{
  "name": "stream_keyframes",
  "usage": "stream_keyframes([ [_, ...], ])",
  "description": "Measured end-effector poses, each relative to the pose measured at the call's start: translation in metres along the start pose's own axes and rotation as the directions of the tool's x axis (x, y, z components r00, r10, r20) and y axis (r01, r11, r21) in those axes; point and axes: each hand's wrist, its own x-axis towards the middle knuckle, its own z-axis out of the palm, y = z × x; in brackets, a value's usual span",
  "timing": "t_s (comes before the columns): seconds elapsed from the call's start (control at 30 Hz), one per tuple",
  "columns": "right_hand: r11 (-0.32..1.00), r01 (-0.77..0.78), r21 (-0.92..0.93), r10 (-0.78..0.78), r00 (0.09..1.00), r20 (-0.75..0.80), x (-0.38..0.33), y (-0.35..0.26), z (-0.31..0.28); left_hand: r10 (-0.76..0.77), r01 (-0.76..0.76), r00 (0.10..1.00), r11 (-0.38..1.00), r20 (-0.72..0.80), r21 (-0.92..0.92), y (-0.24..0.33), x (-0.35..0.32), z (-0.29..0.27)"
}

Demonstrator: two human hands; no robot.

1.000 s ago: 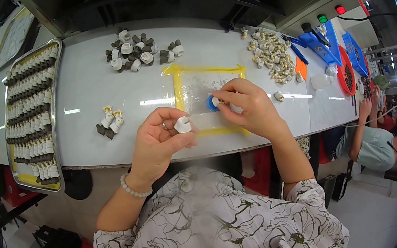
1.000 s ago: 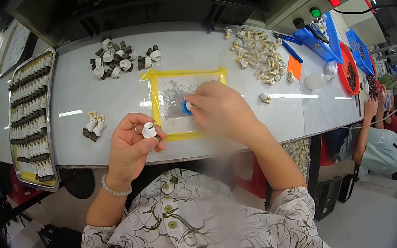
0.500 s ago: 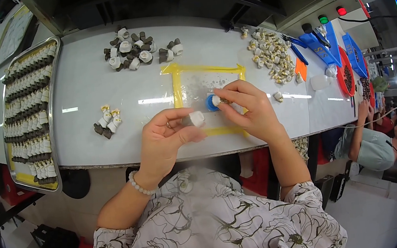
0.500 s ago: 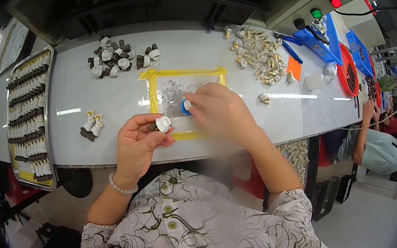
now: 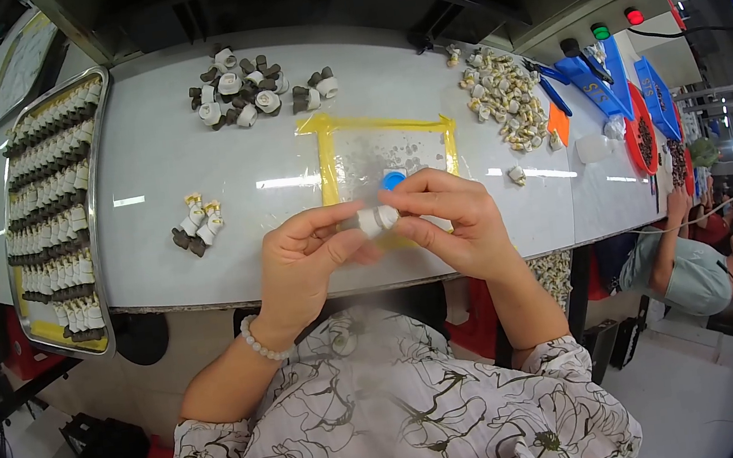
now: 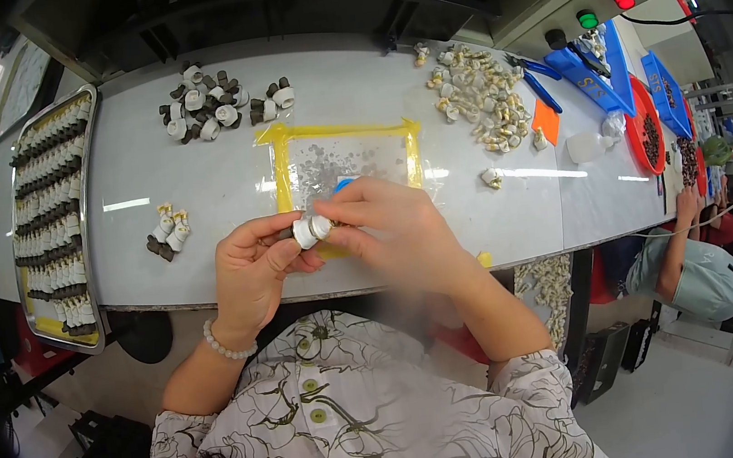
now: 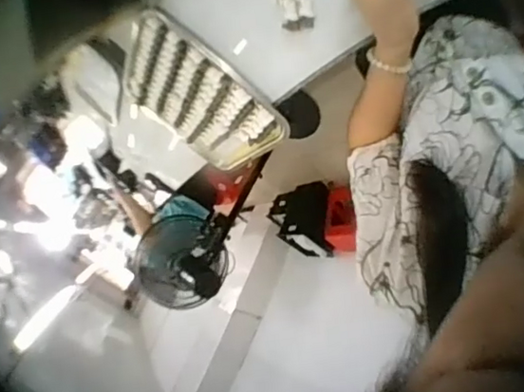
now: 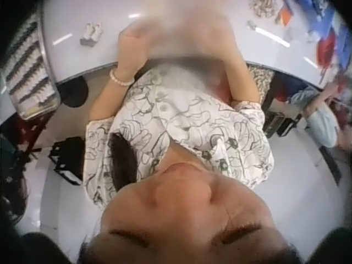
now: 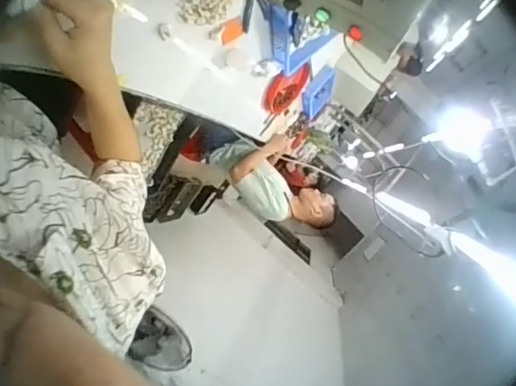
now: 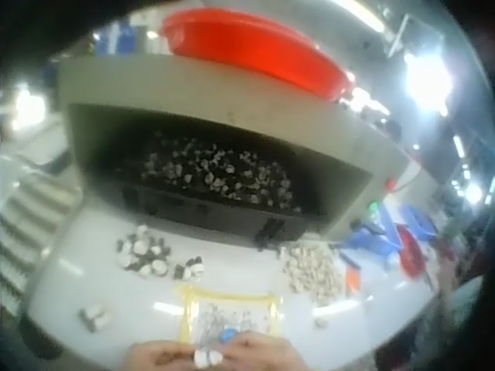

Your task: The person assembles small cat-like figurines by hand, attaching gold-colored accessories to white figurine bases.

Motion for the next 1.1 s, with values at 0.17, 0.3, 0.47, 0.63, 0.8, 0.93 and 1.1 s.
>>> stream_keyframes([
  [0.17,0.997,-0.063,0.041,0.063,0.998,0.005,-0.003,0.002,0.007,0.029,-0.027,0.999,0.996,-0.025,0.088,-0.004,-0.004,0.000],
  [0.3,0.995,-0.087,0.043,0.086,0.996,0.029,-0.005,0.002,0.008,0.044,-0.042,0.999,0.991,-0.014,0.124,-0.007,-0.005,0.000],
  [0.47,0.990,-0.073,0.118,0.073,0.997,-0.001,-0.011,0.010,0.011,0.033,-0.036,0.999,0.990,0.021,0.137,-0.003,-0.002,0.001],
  [0.63,0.983,-0.077,0.168,0.075,0.997,0.020,-0.020,0.010,-0.001,-0.039,0.025,0.997,0.982,0.071,0.189,0.005,-0.004,0.004],
  [0.8,0.913,-0.193,-0.361,0.057,0.933,-0.355,-0.047,0.029,-0.053,0.401,-0.403,0.879,0.338,0.258,0.850,0.024,-0.028,-0.019],
  [0.93,0.751,-0.348,-0.561,0.030,0.866,-0.498,-0.067,0.053,-0.074,0.543,-0.411,0.730,-0.136,0.415,0.902,0.038,-0.038,-0.045],
  [1.1,0.750,-0.406,-0.523,0.110,0.855,-0.506,-0.066,0.065,-0.068,0.611,-0.220,0.687,-0.341,0.394,0.914,0.049,-0.042,-0.058],
])
